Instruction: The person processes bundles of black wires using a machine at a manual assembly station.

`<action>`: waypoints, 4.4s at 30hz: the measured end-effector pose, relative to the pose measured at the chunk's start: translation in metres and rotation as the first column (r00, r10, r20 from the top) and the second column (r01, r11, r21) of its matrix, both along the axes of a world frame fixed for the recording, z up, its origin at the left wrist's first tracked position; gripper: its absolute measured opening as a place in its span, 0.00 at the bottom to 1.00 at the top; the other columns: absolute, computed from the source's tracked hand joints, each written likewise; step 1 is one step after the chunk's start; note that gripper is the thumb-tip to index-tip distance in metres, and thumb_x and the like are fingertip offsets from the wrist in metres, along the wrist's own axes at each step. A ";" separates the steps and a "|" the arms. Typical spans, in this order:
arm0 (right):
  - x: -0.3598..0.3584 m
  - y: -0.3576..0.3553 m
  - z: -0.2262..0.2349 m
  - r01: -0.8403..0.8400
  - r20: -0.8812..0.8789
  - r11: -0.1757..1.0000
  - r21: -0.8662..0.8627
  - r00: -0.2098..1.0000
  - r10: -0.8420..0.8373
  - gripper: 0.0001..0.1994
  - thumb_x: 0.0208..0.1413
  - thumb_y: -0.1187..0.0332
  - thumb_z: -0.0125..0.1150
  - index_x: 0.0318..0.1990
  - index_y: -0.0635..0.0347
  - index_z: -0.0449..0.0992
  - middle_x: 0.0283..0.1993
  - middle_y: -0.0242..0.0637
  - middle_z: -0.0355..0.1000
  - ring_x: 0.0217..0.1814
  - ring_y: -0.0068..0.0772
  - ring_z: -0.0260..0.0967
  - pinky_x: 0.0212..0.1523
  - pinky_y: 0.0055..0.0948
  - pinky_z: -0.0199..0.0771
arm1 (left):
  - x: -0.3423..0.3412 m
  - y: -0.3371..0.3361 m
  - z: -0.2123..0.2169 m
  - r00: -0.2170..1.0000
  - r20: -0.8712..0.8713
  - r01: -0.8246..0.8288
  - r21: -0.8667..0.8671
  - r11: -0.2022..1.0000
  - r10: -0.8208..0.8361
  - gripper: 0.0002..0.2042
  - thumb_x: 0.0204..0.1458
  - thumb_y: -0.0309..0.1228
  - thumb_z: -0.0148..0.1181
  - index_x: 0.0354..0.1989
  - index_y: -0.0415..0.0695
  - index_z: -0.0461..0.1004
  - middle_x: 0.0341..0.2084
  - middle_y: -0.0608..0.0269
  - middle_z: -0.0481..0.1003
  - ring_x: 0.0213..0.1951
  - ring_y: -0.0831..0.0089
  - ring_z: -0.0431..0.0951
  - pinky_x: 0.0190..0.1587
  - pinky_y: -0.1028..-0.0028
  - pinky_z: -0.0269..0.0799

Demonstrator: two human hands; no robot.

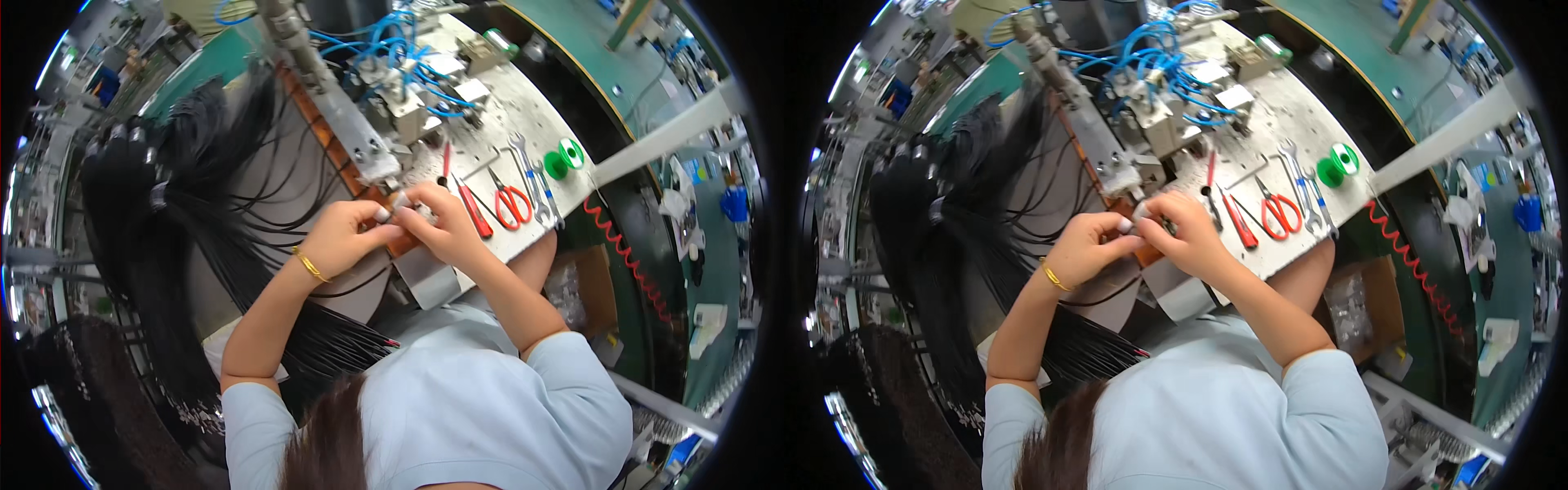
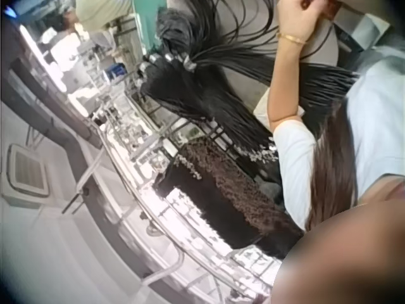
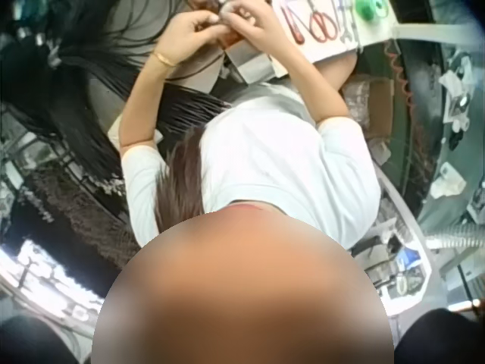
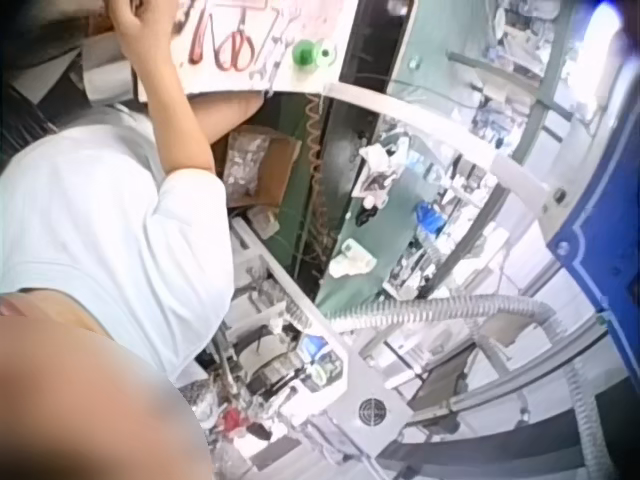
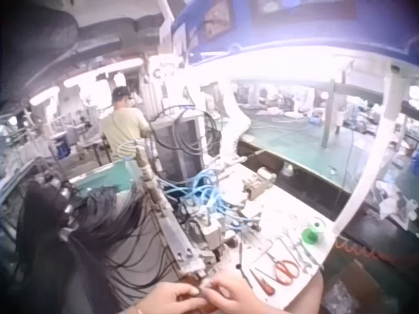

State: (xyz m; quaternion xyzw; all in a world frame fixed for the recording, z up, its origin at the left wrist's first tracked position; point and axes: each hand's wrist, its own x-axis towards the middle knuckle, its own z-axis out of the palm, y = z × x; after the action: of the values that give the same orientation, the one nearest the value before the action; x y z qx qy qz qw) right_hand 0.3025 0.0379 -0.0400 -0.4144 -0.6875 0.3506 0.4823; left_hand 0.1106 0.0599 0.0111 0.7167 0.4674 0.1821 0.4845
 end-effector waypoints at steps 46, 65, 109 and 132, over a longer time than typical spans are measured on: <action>0.014 -0.004 0.001 0.022 -0.110 0.939 -0.344 0.992 -0.063 0.08 0.61 0.68 0.52 0.31 0.62 0.67 0.23 0.26 0.61 0.28 0.15 0.56 0.29 0.20 0.56 | -0.006 0.008 -0.014 0.999 -0.033 -0.035 0.167 0.985 0.041 0.14 0.51 0.38 0.59 0.31 0.37 0.75 0.20 0.51 0.75 0.24 0.64 0.76 0.30 0.69 0.69; 0.010 0.004 -0.038 0.242 -0.092 0.925 -0.292 0.956 -0.279 0.09 0.59 0.69 0.51 0.27 0.60 0.66 0.21 0.26 0.61 0.25 0.16 0.56 0.26 0.21 0.55 | -0.002 0.000 0.005 0.992 0.005 -0.123 0.084 0.989 0.123 0.09 0.52 0.34 0.59 0.32 0.39 0.76 0.24 0.60 0.77 0.21 0.69 0.74 0.26 0.73 0.71; 0.005 -0.009 0.004 -0.007 -0.039 0.991 -0.135 0.999 0.002 0.08 0.58 0.68 0.50 0.33 0.64 0.69 0.28 0.38 0.67 0.33 0.35 0.65 0.36 0.33 0.62 | 0.004 -0.010 0.004 0.980 0.195 0.051 -0.029 0.998 -0.045 0.08 0.54 0.29 0.56 0.30 0.35 0.74 0.19 0.72 0.71 0.24 0.87 0.65 0.27 0.81 0.63; 0.015 0.014 -0.039 0.048 -0.016 0.977 -0.206 0.999 -0.052 0.14 0.61 0.65 0.49 0.27 0.65 0.64 0.21 0.35 0.59 0.24 0.26 0.56 0.27 0.28 0.58 | 0.006 -0.005 -0.005 0.910 -0.407 0.091 0.387 0.918 0.082 0.10 0.48 0.36 0.60 0.27 0.41 0.75 0.20 0.56 0.73 0.26 0.58 0.74 0.30 0.64 0.69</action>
State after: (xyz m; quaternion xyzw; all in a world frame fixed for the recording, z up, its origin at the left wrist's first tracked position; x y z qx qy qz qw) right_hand 0.3176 0.0518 -0.0793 -0.4754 -0.6317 0.4121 0.4529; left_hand 0.1168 0.0550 0.0057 0.8231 0.5112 0.1154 0.2188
